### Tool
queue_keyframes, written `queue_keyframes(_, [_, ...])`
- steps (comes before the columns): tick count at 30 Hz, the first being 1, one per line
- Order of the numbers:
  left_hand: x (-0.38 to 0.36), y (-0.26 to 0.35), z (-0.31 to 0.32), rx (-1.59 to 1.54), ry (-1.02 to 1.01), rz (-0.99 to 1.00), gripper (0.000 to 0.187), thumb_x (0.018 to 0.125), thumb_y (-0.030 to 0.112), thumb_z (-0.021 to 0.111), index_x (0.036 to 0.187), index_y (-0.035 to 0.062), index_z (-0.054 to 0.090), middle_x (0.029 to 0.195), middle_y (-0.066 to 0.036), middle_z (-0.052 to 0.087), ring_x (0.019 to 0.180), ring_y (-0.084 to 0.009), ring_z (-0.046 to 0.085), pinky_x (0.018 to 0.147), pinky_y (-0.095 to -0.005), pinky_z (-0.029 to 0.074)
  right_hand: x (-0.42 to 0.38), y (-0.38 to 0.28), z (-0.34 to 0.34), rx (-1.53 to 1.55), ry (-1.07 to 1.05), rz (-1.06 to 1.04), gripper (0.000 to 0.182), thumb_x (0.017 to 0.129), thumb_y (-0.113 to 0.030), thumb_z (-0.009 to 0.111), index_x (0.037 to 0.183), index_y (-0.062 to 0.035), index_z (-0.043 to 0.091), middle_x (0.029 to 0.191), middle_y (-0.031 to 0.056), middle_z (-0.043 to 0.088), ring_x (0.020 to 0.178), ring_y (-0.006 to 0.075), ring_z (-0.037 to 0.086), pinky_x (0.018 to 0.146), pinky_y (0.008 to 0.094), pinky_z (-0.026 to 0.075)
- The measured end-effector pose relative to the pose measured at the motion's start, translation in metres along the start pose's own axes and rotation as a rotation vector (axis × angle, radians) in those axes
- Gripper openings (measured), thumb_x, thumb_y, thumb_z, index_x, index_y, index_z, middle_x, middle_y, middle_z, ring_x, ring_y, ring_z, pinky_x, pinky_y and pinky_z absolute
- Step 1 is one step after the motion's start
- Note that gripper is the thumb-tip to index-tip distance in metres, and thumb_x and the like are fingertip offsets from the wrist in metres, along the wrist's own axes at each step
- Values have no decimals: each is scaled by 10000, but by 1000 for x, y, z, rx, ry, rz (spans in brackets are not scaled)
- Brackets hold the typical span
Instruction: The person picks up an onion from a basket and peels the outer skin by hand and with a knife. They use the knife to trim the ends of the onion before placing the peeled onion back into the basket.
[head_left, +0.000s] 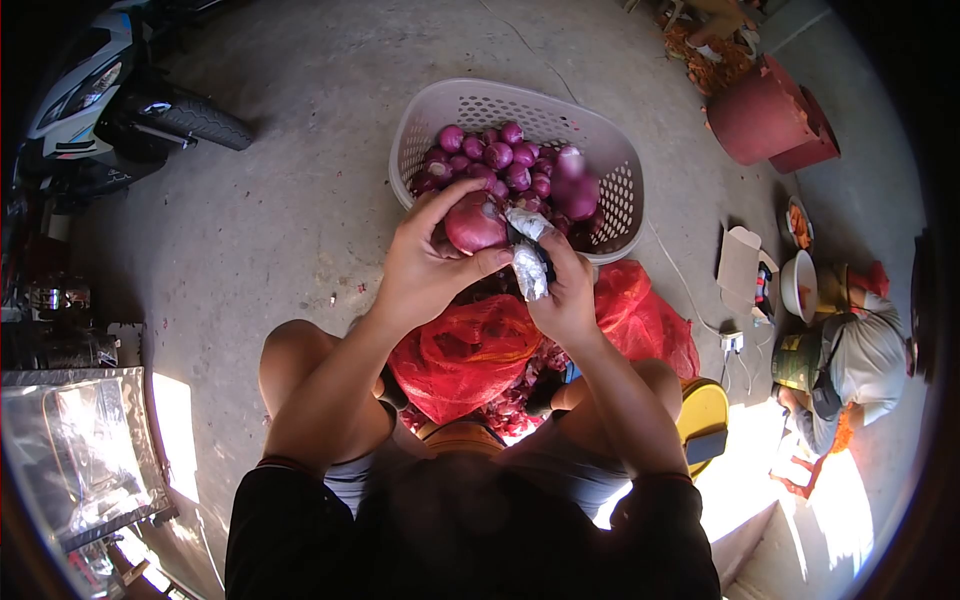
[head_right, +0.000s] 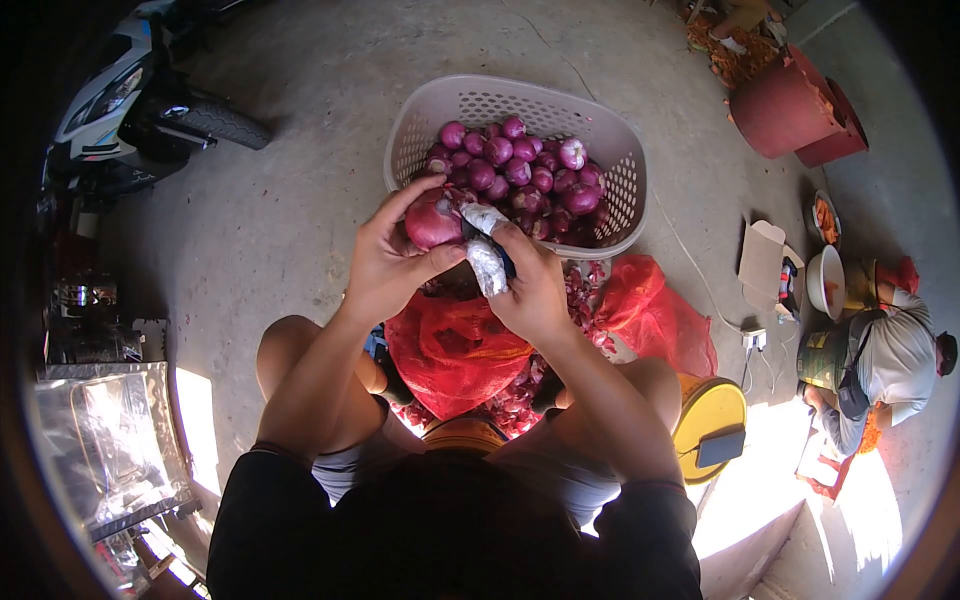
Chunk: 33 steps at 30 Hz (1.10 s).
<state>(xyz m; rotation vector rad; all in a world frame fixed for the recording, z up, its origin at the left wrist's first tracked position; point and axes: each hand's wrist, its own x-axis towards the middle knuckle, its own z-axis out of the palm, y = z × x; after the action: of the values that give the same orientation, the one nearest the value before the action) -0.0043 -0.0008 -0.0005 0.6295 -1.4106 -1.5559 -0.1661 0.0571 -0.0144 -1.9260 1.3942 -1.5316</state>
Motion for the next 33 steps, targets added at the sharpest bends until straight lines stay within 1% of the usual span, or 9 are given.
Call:
queue_keyframes(5, [0,3,0,-21,-54,10,679,742,-24,716,1328,-16,372,1239,-116,489,1083,-163,522,936,-306,452,-4,8,-1,164,-23,68,347,790,-19,635,1120,13,533,1062,178,629,917,276,647,789,308,488])
queue_keyframes(8, [0,6,3,-96,-43,11,666,724,-5,739,1303,7,408,1145,-79,472,1099,-165,496,934,-303,460,-7,13,0,283,12,92,346,816,-23,616,1148,7,523,1093,165,618,949,236,633,813,294,471])
queue_keyframes(12, [1,3,0,-61,-40,44,676,734,-7,731,1317,11,389,1219,-95,458,1123,-166,483,938,-303,456,-7,12,1,395,33,114,359,850,-21,584,1198,-10,497,1098,110,609,963,175,604,830,277,454])
queue_keyframes(14, [0,3,0,-59,-51,46,683,742,-15,720,1329,15,373,1253,-102,448,1135,-166,476,943,-305,450,-11,10,-1,494,33,255,360,864,-19,565,1215,-20,483,1026,65,602,904,138,586,793,259,454])
queue_keyframes(18, [1,5,3,-103,-82,93,697,760,-36,692,1354,24,333,1279,-104,436,1147,-168,470,962,-312,431,-14,17,-6,595,38,388,367,883,-18,535,1241,-30,454,916,6,549,803,87,528,716,229,439])
queue_keyframes(23, [0,5,3,-116,-72,73,698,762,-42,686,1355,26,325,1296,-104,428,1158,-176,466,972,-317,417,-12,13,-10,792,-26,436,490,884,-21,530,1321,-51,312,924,29,523,784,92,513,694,231,431])
queue_keyframes(26, [1,1,3,-56,-36,109,708,753,-36,694,1353,25,323,1309,-106,421,1162,-180,469,968,-320,420,-8,3,-8,776,-104,397,540,875,-2,532,1332,-64,251,1107,79,503,870,131,549,763,271,453])
queue_keyframes(30, [-2,4,3,-19,-48,27,712,758,-73,662,1364,21,301,1333,-122,411,1216,-202,439,1000,-338,400,-6,0,-4,693,-131,327,431,886,22,509,1270,-43,325,1245,114,490,1025,160,553,871,293,433])
queue_keyframes(33, [-1,1,0,-32,-61,25,703,757,-84,654,1360,20,308,1328,-119,417,1209,-199,445,992,-337,408,-9,8,-4,703,-111,298,376,894,23,497,1244,-27,368,1235,117,511,1046,162,548,897,291,418])
